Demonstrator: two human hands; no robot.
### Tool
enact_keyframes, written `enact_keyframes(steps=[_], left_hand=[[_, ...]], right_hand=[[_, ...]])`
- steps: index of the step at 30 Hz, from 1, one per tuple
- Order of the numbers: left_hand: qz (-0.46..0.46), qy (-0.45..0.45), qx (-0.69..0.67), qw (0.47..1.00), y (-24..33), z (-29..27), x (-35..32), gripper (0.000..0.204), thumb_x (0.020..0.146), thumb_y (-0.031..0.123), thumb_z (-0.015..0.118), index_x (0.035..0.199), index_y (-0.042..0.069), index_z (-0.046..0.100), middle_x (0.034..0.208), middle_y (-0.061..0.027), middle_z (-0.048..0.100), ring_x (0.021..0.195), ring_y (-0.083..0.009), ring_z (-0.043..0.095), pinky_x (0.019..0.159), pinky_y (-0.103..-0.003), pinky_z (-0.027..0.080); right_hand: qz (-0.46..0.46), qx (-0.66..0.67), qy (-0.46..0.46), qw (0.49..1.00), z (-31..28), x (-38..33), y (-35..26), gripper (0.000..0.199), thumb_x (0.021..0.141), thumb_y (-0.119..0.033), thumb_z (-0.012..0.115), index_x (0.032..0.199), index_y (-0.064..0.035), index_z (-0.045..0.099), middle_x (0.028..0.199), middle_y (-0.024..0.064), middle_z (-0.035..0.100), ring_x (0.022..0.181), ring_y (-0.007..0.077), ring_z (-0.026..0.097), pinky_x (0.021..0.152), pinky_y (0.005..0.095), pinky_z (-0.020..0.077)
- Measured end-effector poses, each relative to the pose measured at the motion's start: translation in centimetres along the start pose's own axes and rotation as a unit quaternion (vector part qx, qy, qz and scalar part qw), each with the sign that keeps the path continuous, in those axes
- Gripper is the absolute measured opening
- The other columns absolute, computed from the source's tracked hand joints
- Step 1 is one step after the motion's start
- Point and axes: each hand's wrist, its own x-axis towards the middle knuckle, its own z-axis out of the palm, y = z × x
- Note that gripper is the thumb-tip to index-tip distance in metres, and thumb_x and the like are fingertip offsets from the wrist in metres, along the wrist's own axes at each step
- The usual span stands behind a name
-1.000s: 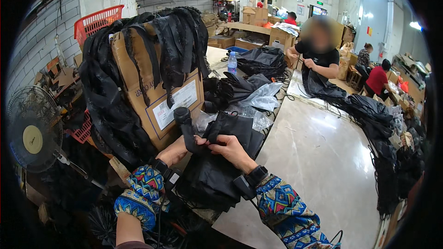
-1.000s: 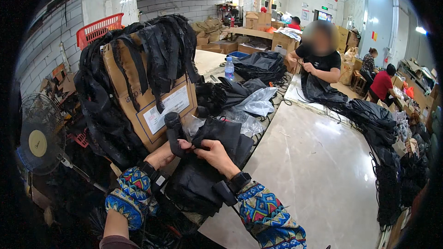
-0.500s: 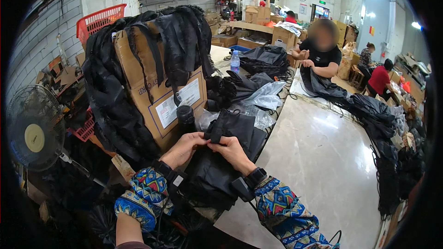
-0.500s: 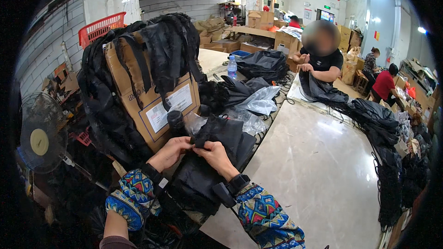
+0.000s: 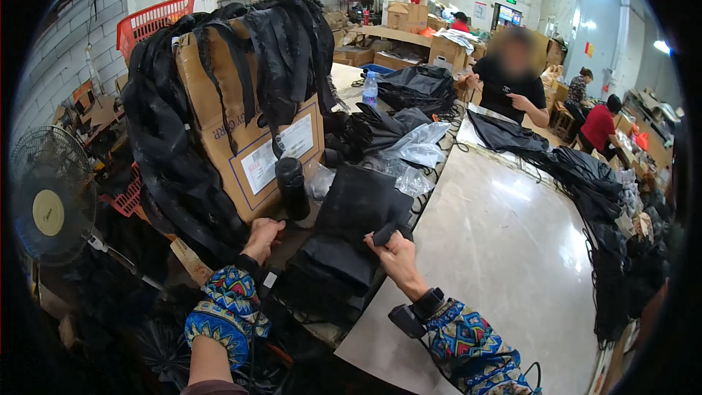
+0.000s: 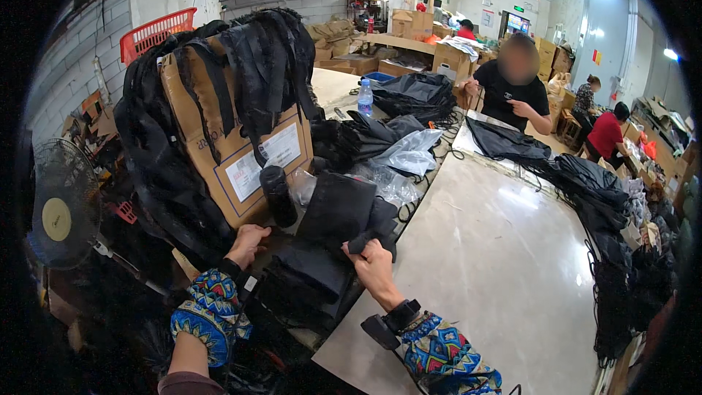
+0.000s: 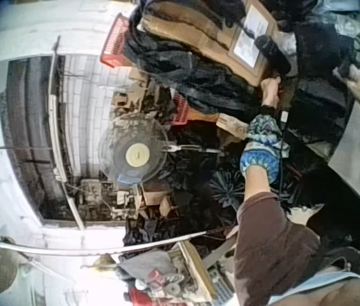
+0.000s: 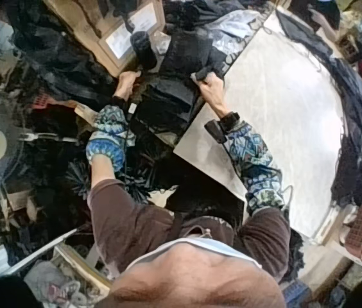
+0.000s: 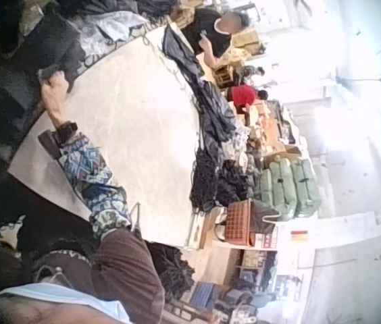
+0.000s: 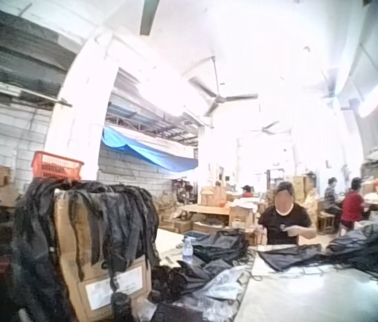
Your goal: Manually assemble and fold black drawstring bags at a factory workstation.
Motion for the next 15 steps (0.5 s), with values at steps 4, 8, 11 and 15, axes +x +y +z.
enact_keyframes(steps=[4, 8, 11, 15], left_hand=[[-0.042, 0.025, -0.033, 0.998, 0.9, 1.6, -1.1, 0.014, 0.089, 0.017, 0.067, 0.090, 0.004, 0.061, 0.076, -0.0041, 0.060, 0.067, -0.0161, 0.061, 0.051, -0.029, 0.046], [-0.060, -0.059, -0.215, 0.973, 0.1, -1.2, -0.6, 0.021, 0.090, 0.024, 0.069, 0.099, 0.010, 0.057, 0.086, -0.0046, 0.065, 0.072, -0.0185, 0.065, 0.055, -0.030, 0.051], [-0.064, -0.145, -0.200, 0.967, 1.3, -1.9, -3.1, 0.023, 0.092, 0.025, 0.066, 0.107, 0.008, 0.060, 0.101, -0.0091, 0.068, 0.086, -0.0197, 0.065, 0.068, -0.030, 0.051], [-0.013, -0.090, -0.140, 0.986, 0.7, -6.8, -8.7, 0.032, 0.095, 0.026, 0.061, 0.119, 0.005, 0.059, 0.111, -0.0068, 0.067, 0.090, -0.0176, 0.065, 0.075, -0.030, 0.051]], right_hand=[[-0.006, 0.028, 0.047, 0.998, 0.1, -1.0, 0.0, 0.013, 0.082, -0.014, 0.073, 0.090, -0.0031, 0.073, 0.095, 0.0110, 0.071, 0.088, 0.0251, 0.064, 0.082, 0.0336, 0.0482], [-0.001, 0.041, -0.020, 0.999, 0.7, -0.8, -0.1, 0.013, 0.082, -0.010, 0.071, 0.092, -0.0031, 0.073, 0.098, 0.0107, 0.071, 0.097, 0.0268, 0.061, 0.090, 0.0358, 0.0447], [-0.029, 0.089, 0.011, 0.996, 0.0, -1.1, 0.7, 0.018, 0.080, -0.013, 0.072, 0.093, -0.0015, 0.073, 0.099, 0.0131, 0.070, 0.097, 0.0295, 0.060, 0.090, 0.0357, 0.0447], [-0.050, 0.025, -0.013, 0.998, 1.4, -0.9, -0.3, 0.018, 0.080, -0.013, 0.071, 0.094, -0.0019, 0.072, 0.098, 0.0148, 0.067, 0.097, 0.0293, 0.059, 0.088, 0.0358, 0.0454]])
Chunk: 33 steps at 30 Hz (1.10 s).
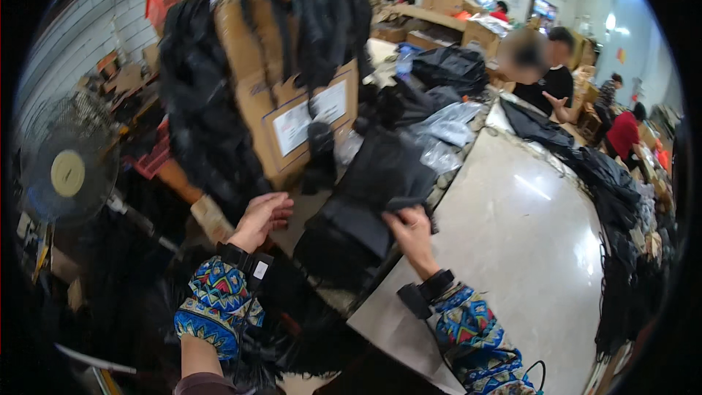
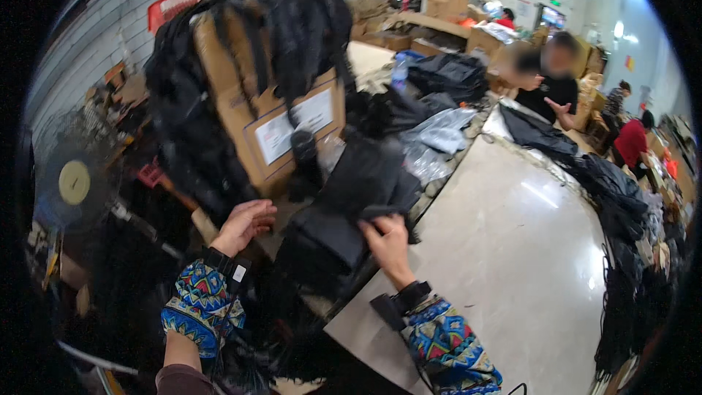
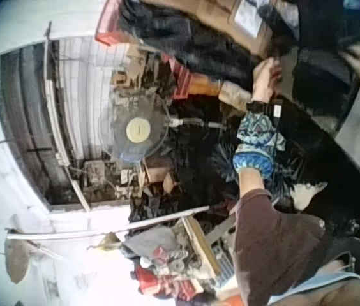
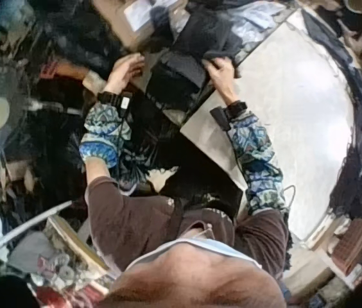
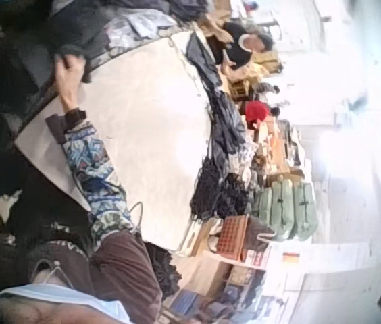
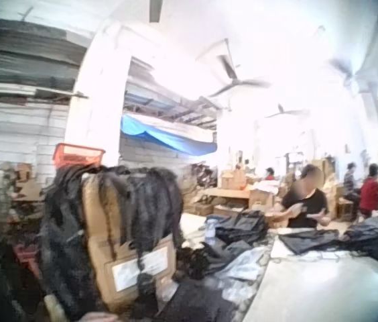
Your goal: Manually assemble and fold black drawstring bags at a factory workstation.
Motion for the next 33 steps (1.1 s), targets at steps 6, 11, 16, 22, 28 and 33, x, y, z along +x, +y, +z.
enact_keyframes(steps=[6, 11, 16, 22, 28, 33], left_hand=[[0.238, 0.155, 0.032, 0.958, -7.2, 3.4, -12.1, 0.021, 0.096, 0.017, 0.058, 0.113, 0.005, 0.062, 0.100, -0.0050, 0.066, 0.082, -0.0131, 0.063, 0.069, -0.026, 0.050], [0.222, 0.144, 0.242, 0.933, -24.4, 4.2, -20.4, 0.022, 0.093, 0.010, 0.059, 0.114, 0.003, 0.060, 0.091, -0.0123, 0.066, 0.077, -0.0156, 0.065, 0.068, -0.030, 0.051], [-0.038, -0.011, 0.294, 0.955, -33.8, 1.3, -27.1, 0.027, 0.088, 0.019, 0.061, 0.109, 0.002, 0.064, 0.097, -0.0172, 0.069, 0.088, -0.0286, 0.068, 0.077, -0.040, 0.052], [-0.088, 0.030, 0.136, 0.986, -44.7, -7.7, -29.3, 0.024, 0.081, 0.020, 0.066, 0.096, 0.001, 0.069, 0.084, -0.0142, 0.070, 0.079, -0.0236, 0.068, 0.072, -0.036, 0.053], [-0.180, 0.133, 0.264, 0.938, -41.3, -9.4, -30.8, 0.025, 0.082, 0.020, 0.060, 0.095, 0.001, 0.070, 0.080, -0.0134, 0.070, 0.069, -0.0223, 0.068, 0.062, -0.036, 0.053], [-0.204, 0.028, 0.146, 0.968, -38.9, -6.6, -30.2, 0.020, 0.084, 0.015, 0.058, 0.097, 0.005, 0.070, 0.085, -0.0029, 0.067, 0.069, -0.0156, 0.066, 0.057, -0.026, 0.050]], right_hand=[[0.077, -0.034, 0.008, 0.996, -4.3, -1.0, 4.4, 0.039, 0.093, -0.011, 0.059, 0.130, -0.0021, 0.053, 0.122, 0.0095, 0.055, 0.099, 0.0188, 0.054, 0.086, 0.0320, 0.0456], [0.120, -0.017, -0.104, 0.987, -7.5, -7.4, 0.8, 0.044, 0.092, -0.008, 0.057, 0.135, -0.0028, 0.050, 0.127, 0.0067, 0.052, 0.096, 0.0148, 0.052, 0.086, 0.0275, 0.0443], [0.049, -0.148, -0.252, 0.955, -11.4, -11.9, -1.3, 0.042, 0.091, -0.007, 0.057, 0.132, -0.0023, 0.050, 0.134, 0.0127, 0.047, 0.107, 0.0201, 0.051, 0.093, 0.0325, 0.0432], [-0.039, -0.249, -0.352, 0.901, -12.3, -17.3, -6.5, 0.049, 0.088, -0.011, 0.062, 0.133, 0.0002, 0.047, 0.141, 0.0246, 0.038, 0.131, 0.0399, 0.037, 0.109, 0.0494, 0.0320], [-0.108, -0.352, -0.385, 0.846, -11.2, -19.6, -8.4, 0.063, 0.087, -0.027, 0.067, 0.137, 0.0007, 0.043, 0.146, 0.0247, 0.034, 0.134, 0.0456, 0.030, 0.110, 0.0610, 0.0250], [-0.169, -0.455, -0.350, 0.801, -11.4, -21.2, -8.0, 0.072, 0.085, -0.033, 0.067, 0.142, 0.0004, 0.036, 0.147, 0.0249, 0.033, 0.135, 0.0459, 0.031, 0.107, 0.0642, 0.0269]])
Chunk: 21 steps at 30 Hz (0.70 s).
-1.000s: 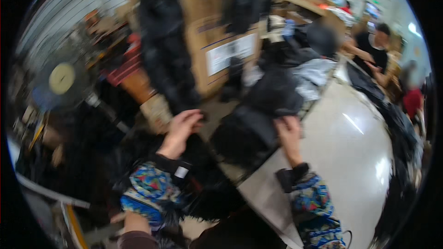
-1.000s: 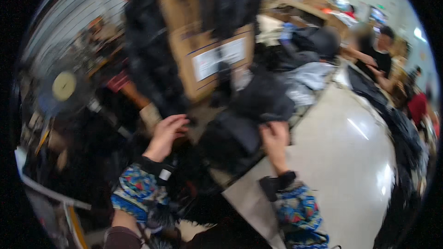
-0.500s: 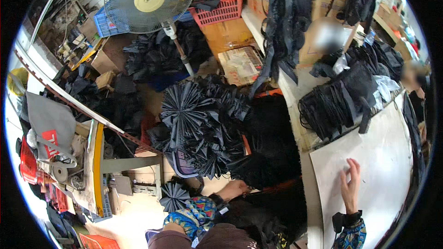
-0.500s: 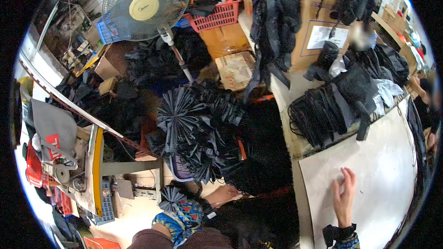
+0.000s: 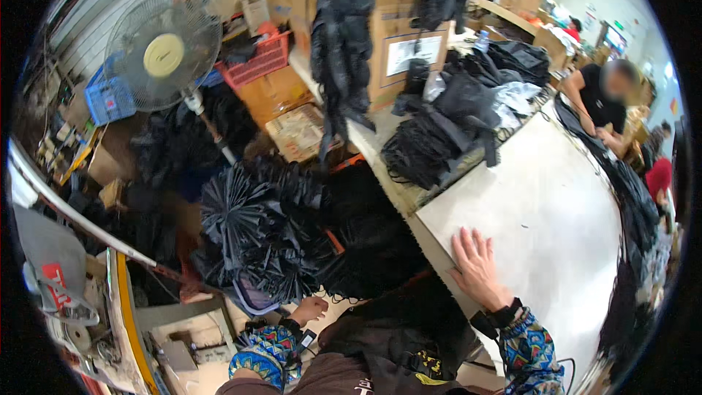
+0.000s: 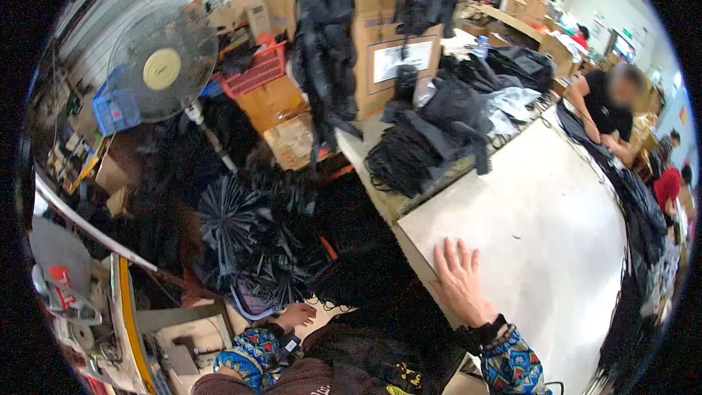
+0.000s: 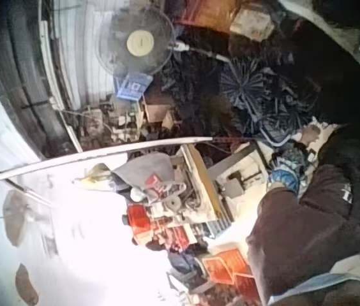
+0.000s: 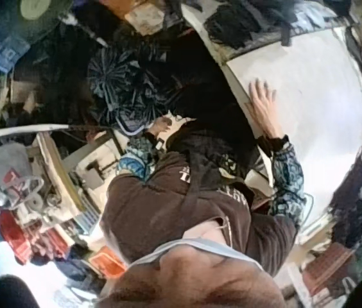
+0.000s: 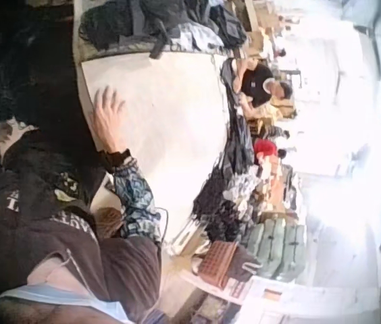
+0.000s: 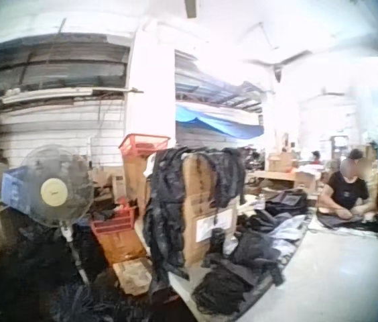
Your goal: Manually assemble and fold black drawstring bags at a factory workstation.
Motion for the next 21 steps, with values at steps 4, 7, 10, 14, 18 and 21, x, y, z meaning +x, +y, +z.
enact_keyframes(steps=[4, 7, 10, 14, 18, 21], left_hand=[[-0.003, -0.055, 0.099, 0.994, 2.0, -0.8, 0.8, 0.023, 0.085, 0.013, 0.060, 0.103, 0.002, 0.068, 0.089, -0.0058, 0.069, 0.076, -0.0153, 0.067, 0.060, -0.027, 0.052], [0.106, -0.024, 0.091, 0.990, 5.1, -1.1, 1.3, 0.023, 0.085, 0.011, 0.062, 0.103, -0.002, 0.067, 0.084, -0.0071, 0.068, 0.071, -0.0137, 0.065, 0.060, -0.027, 0.052], [0.036, -0.044, 0.080, 0.995, 5.9, -2.1, 3.5, 0.019, 0.086, 0.009, 0.060, 0.101, -0.003, 0.067, 0.078, -0.0064, 0.065, 0.066, -0.0129, 0.062, 0.057, -0.026, 0.049], [0.009, -0.038, 0.125, 0.991, 8.7, -0.5, 7.4, 0.020, 0.089, 0.015, 0.059, 0.100, 0.000, 0.066, 0.083, -0.0057, 0.065, 0.065, -0.0157, 0.062, 0.056, -0.027, 0.047], [0.032, -0.120, 0.078, 0.989, 7.1, 1.0, 16.3, 0.026, 0.097, 0.022, 0.050, 0.118, 0.010, 0.059, 0.102, -0.0099, 0.068, 0.077, -0.0220, 0.068, 0.057, -0.031, 0.052], [0.005, -0.323, 0.076, 0.943, 5.5, -1.5, 23.9, 0.033, 0.092, 0.032, 0.058, 0.116, 0.010, 0.057, 0.092, -0.0111, 0.066, 0.072, -0.0251, 0.065, 0.060, -0.037, 0.054]], right_hand=[[-0.021, 0.022, 0.025, 0.999, 1.2, -0.7, -0.4, 0.068, 0.087, -0.027, 0.064, 0.143, -0.0003, 0.035, 0.148, 0.0239, 0.033, 0.138, 0.0448, 0.030, 0.108, 0.0633, 0.0272], [-0.006, 0.020, 0.009, 1.000, 0.1, -3.2, -0.2, 0.065, 0.089, -0.024, 0.062, 0.143, -0.0009, 0.035, 0.147, 0.0223, 0.035, 0.138, 0.0405, 0.031, 0.110, 0.0581, 0.0287], [0.009, 0.036, 0.021, 0.999, -0.6, -5.6, -0.8, 0.062, 0.089, -0.025, 0.062, 0.141, -0.0012, 0.038, 0.145, 0.0208, 0.038, 0.137, 0.0373, 0.035, 0.110, 0.0531, 0.0305], [0.109, 0.047, 0.050, 0.992, -0.6, -9.7, -1.7, 0.057, 0.089, -0.026, 0.063, 0.137, -0.0021, 0.044, 0.142, 0.0193, 0.044, 0.134, 0.0339, 0.040, 0.109, 0.0482, 0.0334], [0.220, 0.066, 0.158, 0.960, 0.7, -13.5, -3.3, 0.046, 0.080, -0.013, 0.068, 0.122, -0.0006, 0.057, 0.124, 0.0204, 0.055, 0.116, 0.0368, 0.054, 0.101, 0.0463, 0.0420], [0.250, 0.066, 0.250, 0.933, 2.3, -13.9, -7.1, 0.038, 0.082, -0.009, 0.062, 0.119, 0.0006, 0.059, 0.124, 0.0188, 0.057, 0.116, 0.0339, 0.056, 0.100, 0.0453, 0.0440]])
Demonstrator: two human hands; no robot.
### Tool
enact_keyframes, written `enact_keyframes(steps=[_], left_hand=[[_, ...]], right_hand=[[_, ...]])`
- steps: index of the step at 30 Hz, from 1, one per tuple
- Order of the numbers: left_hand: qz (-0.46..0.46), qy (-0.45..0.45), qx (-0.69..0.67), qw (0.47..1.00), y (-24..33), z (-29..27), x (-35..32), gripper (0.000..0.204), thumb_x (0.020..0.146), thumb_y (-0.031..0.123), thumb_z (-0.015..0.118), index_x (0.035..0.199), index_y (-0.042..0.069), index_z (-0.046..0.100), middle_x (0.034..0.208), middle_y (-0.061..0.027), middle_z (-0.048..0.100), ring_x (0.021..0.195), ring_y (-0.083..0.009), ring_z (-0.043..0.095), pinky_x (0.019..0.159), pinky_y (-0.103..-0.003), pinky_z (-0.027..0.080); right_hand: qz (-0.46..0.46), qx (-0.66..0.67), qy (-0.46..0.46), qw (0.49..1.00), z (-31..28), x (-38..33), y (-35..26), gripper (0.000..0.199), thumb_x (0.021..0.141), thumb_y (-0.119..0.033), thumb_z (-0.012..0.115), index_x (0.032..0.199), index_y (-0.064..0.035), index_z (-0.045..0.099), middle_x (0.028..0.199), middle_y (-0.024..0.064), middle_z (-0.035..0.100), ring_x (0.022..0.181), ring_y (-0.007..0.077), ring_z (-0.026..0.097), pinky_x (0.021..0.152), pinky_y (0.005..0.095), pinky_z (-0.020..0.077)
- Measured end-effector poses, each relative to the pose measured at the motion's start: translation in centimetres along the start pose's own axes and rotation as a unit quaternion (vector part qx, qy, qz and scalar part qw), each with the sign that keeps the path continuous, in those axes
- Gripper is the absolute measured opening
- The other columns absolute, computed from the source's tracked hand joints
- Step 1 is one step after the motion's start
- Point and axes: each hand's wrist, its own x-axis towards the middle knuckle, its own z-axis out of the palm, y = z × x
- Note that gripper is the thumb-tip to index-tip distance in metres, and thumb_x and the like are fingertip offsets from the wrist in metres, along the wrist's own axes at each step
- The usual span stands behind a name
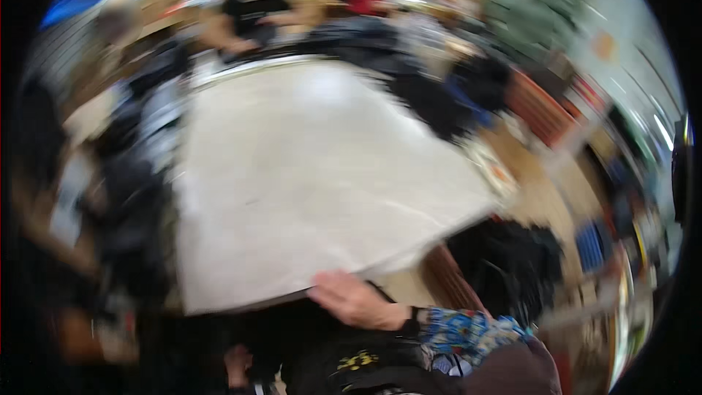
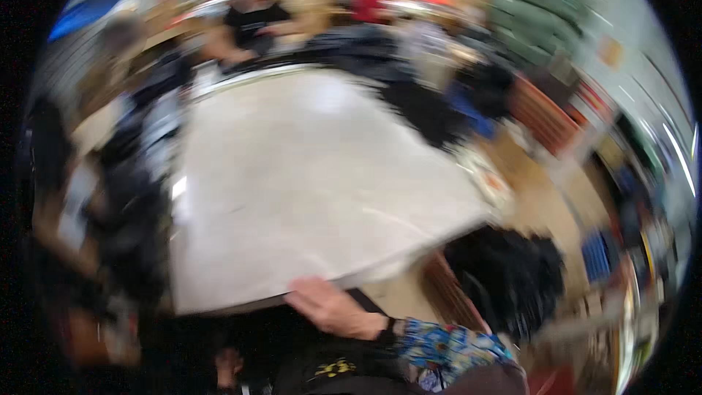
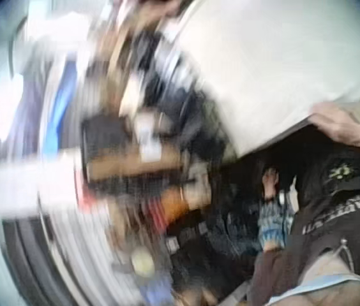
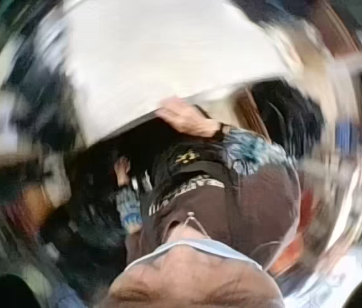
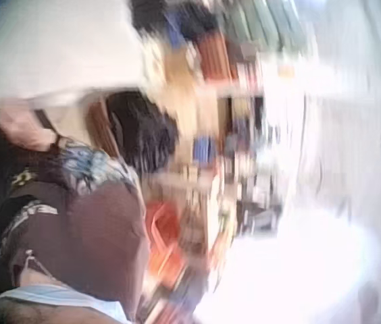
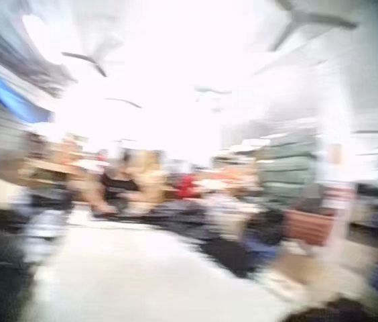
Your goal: Manually assemble and fold black drawstring bags at a factory workstation.
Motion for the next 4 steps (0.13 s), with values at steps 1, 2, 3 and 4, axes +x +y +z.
enact_keyframes(steps=[1, 2, 3, 4], left_hand=[[-0.073, 0.161, 0.124, 0.976, 5.3, 9.2, 0.4, 0.048, 0.089, 0.039, 0.063, 0.126, 0.012, 0.050, 0.096, -0.0108, 0.064, 0.078, -0.0265, 0.066, 0.072, -0.047, 0.055], [-0.085, 0.143, 0.165, 0.972, 4.5, 5.3, 1.8, 0.048, 0.089, 0.039, 0.063, 0.126, 0.012, 0.050, 0.096, -0.0108, 0.064, 0.078, -0.0265, 0.066, 0.072, -0.047, 0.055], [-0.228, -0.059, -0.002, 0.972, 3.7, 0.4, 3.5, 0.068, 0.080, 0.037, 0.075, 0.136, 0.015, 0.043, 0.122, -0.0127, 0.055, 0.104, -0.0300, 0.061, 0.092, -0.054, 0.049], [-0.238, -0.083, 0.027, 0.967, 3.5, -0.5, 6.5, 0.068, 0.080, 0.037, 0.075, 0.136, 0.015, 0.043, 0.122, -0.0127, 0.055, 0.104, -0.0300, 0.061, 0.092, -0.054, 0.049]], right_hand=[[0.035, -0.043, 0.018, 0.998, -0.1, -2.9, 0.4, 0.044, 0.081, -0.008, 0.059, 0.123, 0.0015, 0.057, 0.128, 0.0180, 0.056, 0.120, 0.0325, 0.054, 0.103, 0.0455, 0.0422], [0.034, -0.005, 0.036, 0.999, 0.8, -2.7, -0.2, 0.049, 0.079, -0.008, 0.056, 0.127, 0.0023, 0.054, 0.130, 0.0170, 0.055, 0.123, 0.0312, 0.052, 0.104, 0.0447, 0.0413], [0.030, 0.000, 0.047, 0.998, 0.6, -2.8, -1.4, 0.050, 0.079, -0.007, 0.056, 0.129, 0.0018, 0.053, 0.131, 0.0161, 0.055, 0.123, 0.0305, 0.052, 0.105, 0.0433, 0.0410], [0.057, -0.006, 0.043, 0.997, 0.3, -4.1, -1.7, 0.048, 0.080, -0.009, 0.055, 0.127, 0.0014, 0.054, 0.130, 0.0156, 0.055, 0.123, 0.0300, 0.051, 0.105, 0.0424, 0.0400]])
